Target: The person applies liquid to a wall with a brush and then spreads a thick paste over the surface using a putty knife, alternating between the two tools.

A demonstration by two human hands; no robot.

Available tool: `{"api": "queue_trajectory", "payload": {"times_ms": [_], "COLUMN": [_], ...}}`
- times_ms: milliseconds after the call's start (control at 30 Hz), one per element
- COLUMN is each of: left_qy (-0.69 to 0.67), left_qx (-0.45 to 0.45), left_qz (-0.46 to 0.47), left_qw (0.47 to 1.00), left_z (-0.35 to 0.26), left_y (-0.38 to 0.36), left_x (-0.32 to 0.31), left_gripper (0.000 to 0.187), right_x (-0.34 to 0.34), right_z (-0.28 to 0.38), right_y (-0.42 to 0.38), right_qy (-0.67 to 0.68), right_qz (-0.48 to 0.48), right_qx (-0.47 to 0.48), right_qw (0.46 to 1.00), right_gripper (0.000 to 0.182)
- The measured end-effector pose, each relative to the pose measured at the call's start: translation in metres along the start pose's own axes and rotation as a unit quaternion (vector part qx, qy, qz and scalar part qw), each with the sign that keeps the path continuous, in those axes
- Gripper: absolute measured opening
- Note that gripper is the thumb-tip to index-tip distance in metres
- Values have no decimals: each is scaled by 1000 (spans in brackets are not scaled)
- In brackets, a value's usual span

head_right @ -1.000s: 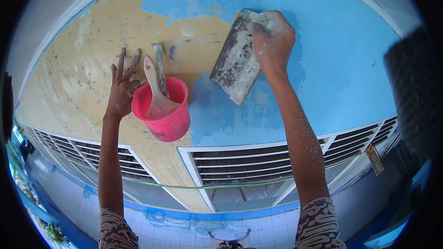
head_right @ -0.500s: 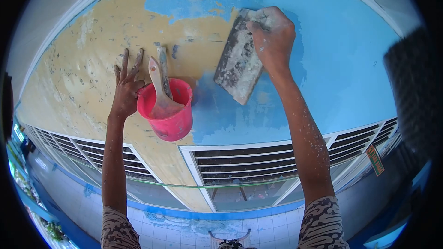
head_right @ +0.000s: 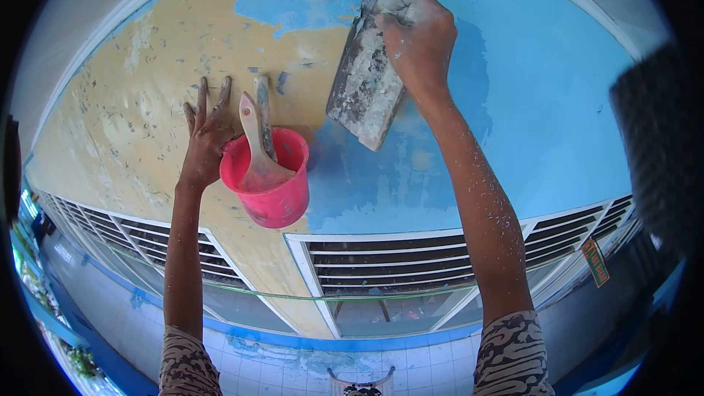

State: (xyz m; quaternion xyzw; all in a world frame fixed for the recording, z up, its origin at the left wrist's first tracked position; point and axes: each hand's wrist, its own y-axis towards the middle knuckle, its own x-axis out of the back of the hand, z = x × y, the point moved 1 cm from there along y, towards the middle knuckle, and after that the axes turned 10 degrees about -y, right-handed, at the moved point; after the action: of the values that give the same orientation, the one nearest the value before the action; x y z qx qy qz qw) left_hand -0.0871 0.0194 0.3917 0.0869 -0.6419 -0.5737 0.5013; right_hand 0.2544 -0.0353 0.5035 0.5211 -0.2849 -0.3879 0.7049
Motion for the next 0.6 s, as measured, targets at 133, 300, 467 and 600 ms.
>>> {"api": "queue_trajectory", "payload": {"times_ms": [133, 300, 467, 600], "left_qy": [5, 25, -13, 1], "left_qx": [6, 11, -1, 0], "left_qz": [12, 18, -2, -7], "left_qw": [1000, 999, 1000, 1000], "left_z": [3, 2, 7, 5], "left_y": [-2, -1, -8, -5], "left_x": [1, 2, 1, 0], "left_gripper": [24, 25, 27, 24], "right_x": [10, -10, -3, -25], "right_z": [-13, 0, -17, 17], "right_y": [-7, 6, -1, 15], "right_qy": [43, 57, 67, 35], "right_qz": [14, -16, 8, -11], "right_qx": [-2, 7, 14, 50], "right_qw": [999, 998, 998, 998], "right_gripper": [14, 15, 15, 15]}}
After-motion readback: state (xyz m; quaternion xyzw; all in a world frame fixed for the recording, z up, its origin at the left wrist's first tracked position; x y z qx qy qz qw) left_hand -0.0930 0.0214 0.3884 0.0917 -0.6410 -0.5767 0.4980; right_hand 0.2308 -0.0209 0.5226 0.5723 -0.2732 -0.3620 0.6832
